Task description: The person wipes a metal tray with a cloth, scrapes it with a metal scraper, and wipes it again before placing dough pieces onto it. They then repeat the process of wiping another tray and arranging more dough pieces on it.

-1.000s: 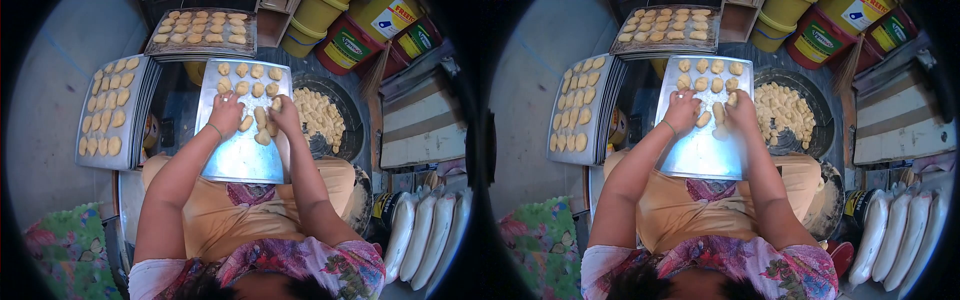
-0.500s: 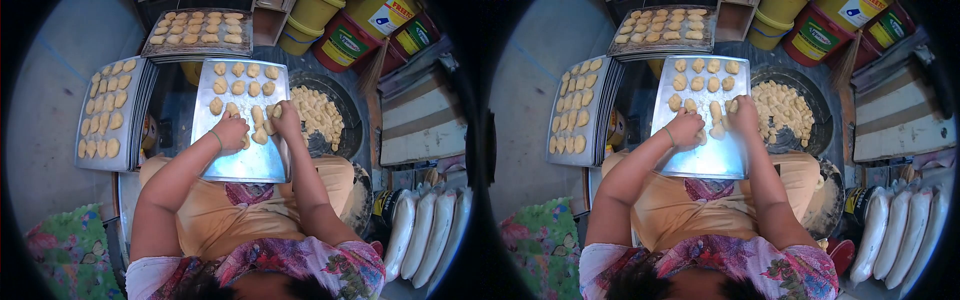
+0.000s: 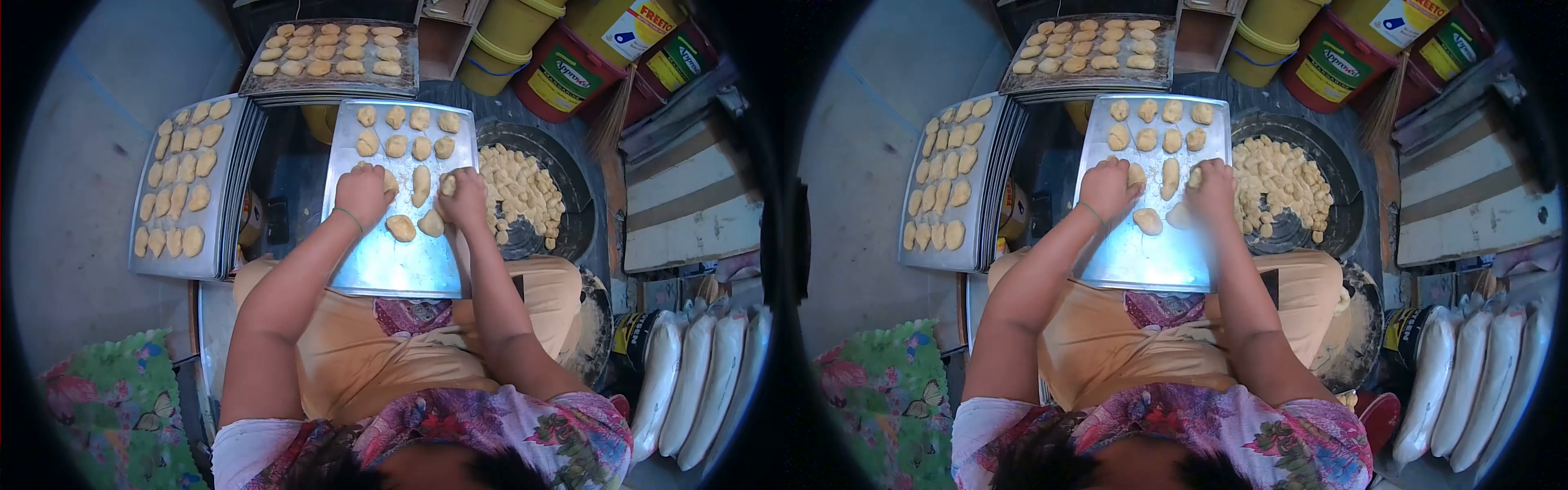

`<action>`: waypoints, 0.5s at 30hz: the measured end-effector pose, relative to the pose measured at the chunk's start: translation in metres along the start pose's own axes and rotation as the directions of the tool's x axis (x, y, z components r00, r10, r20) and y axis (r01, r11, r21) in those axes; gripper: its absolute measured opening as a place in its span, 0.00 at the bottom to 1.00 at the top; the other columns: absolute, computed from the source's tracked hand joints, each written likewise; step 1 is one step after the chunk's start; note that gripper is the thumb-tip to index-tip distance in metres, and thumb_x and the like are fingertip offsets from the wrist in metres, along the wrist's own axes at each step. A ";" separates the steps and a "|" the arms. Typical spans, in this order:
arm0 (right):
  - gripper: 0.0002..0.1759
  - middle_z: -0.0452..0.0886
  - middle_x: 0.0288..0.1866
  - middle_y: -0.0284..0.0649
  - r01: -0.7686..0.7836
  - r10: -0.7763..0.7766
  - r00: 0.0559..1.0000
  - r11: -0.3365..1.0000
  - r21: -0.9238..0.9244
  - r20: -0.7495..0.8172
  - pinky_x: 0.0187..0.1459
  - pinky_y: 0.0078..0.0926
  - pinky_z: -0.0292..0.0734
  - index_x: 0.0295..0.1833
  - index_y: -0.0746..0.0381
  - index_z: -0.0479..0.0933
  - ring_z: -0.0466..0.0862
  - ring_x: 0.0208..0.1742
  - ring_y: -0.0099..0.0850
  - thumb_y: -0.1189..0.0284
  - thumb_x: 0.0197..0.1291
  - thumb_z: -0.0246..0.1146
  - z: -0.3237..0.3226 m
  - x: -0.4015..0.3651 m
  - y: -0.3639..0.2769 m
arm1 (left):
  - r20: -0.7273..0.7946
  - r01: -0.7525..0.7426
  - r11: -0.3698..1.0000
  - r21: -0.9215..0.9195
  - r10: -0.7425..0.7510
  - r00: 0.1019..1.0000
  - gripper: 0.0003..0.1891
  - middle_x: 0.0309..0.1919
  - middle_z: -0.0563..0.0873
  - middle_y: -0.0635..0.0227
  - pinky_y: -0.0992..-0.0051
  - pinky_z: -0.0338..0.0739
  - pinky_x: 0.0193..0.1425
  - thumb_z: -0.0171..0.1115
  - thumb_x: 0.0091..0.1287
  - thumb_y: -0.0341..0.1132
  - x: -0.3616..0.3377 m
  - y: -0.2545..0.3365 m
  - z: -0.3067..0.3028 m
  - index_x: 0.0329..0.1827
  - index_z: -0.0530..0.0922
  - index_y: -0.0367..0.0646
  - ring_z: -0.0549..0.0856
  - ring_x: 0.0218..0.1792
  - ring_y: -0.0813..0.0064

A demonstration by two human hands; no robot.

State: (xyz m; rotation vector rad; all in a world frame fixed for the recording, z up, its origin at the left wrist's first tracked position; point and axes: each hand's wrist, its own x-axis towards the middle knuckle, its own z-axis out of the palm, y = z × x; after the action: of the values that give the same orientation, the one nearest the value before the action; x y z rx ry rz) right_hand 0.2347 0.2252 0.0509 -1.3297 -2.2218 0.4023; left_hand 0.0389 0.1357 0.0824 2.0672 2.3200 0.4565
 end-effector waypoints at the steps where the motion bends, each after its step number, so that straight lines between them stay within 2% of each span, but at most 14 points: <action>1: 0.20 0.76 0.50 0.44 -0.030 0.031 0.999 0.998 0.059 -0.025 0.56 0.43 0.68 0.46 0.63 0.78 0.74 0.56 0.46 0.73 0.43 0.67 -0.001 -0.004 0.007 | 0.013 0.041 0.999 -0.002 -0.041 0.999 0.20 0.37 0.84 0.56 0.61 0.79 0.47 0.66 0.58 0.49 0.001 -0.002 0.008 0.39 0.80 0.37 0.84 0.42 0.57; 2: 0.20 0.76 0.50 0.45 -0.059 0.065 0.997 0.991 0.118 -0.049 0.56 0.43 0.69 0.46 0.64 0.78 0.74 0.56 0.48 0.73 0.44 0.67 0.000 -0.007 0.014 | 0.033 0.043 0.999 -0.021 -0.042 0.999 0.20 0.37 0.84 0.56 0.61 0.79 0.46 0.66 0.59 0.48 0.002 -0.003 0.013 0.39 0.80 0.38 0.84 0.41 0.57; 4: 0.20 0.77 0.49 0.50 -0.139 0.140 0.990 0.977 0.162 0.006 0.54 0.41 0.74 0.47 0.66 0.76 0.77 0.53 0.52 0.72 0.45 0.68 -0.005 -0.004 0.013 | 0.069 0.041 0.998 -0.055 -0.037 0.997 0.19 0.37 0.84 0.57 0.61 0.79 0.46 0.66 0.60 0.47 0.005 -0.004 0.021 0.39 0.80 0.38 0.84 0.40 0.58; 6: 0.21 0.78 0.48 0.52 -0.179 0.170 0.984 0.963 0.204 0.061 0.52 0.41 0.75 0.47 0.67 0.76 0.79 0.51 0.52 0.71 0.45 0.69 0.001 0.004 0.023 | 0.019 -0.010 0.998 -0.063 0.011 1.000 0.17 0.36 0.84 0.57 0.62 0.79 0.45 0.65 0.60 0.46 0.009 -0.004 0.029 0.40 0.80 0.39 0.84 0.40 0.58; 9: 0.22 0.79 0.47 0.54 -0.156 0.157 0.987 0.952 0.262 0.019 0.50 0.40 0.75 0.47 0.67 0.76 0.80 0.49 0.52 0.70 0.46 0.71 0.011 0.011 0.025 | -0.023 -0.053 0.997 -0.065 0.051 0.998 0.15 0.36 0.84 0.58 0.62 0.79 0.44 0.65 0.61 0.43 0.014 -0.006 0.040 0.40 0.80 0.39 0.84 0.40 0.58; 12: 0.20 0.80 0.41 0.53 -0.126 0.132 0.991 0.972 0.197 -0.015 0.46 0.40 0.77 0.44 0.66 0.77 0.82 0.44 0.48 0.70 0.46 0.73 0.012 0.008 0.021 | -0.055 -0.079 0.995 -0.059 0.075 0.996 0.14 0.36 0.84 0.58 0.62 0.79 0.44 0.65 0.61 0.42 0.019 -0.010 0.047 0.39 0.80 0.39 0.84 0.40 0.58; 15: 0.21 0.79 0.45 0.54 -0.038 0.069 0.984 0.982 0.185 -0.165 0.48 0.40 0.76 0.47 0.65 0.76 0.81 0.46 0.48 0.67 0.50 0.72 0.004 -0.012 0.010 | -0.064 -0.076 0.995 -0.062 0.072 0.995 0.11 0.36 0.84 0.59 0.62 0.79 0.44 0.63 0.61 0.39 0.018 -0.007 0.047 0.37 0.79 0.40 0.84 0.40 0.59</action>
State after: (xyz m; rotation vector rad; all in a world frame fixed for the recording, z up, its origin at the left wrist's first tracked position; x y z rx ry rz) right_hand 0.2445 0.2194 0.0387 -1.2790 -1.9628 0.4802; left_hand 0.0385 0.1629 0.0398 2.1455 2.2341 0.5970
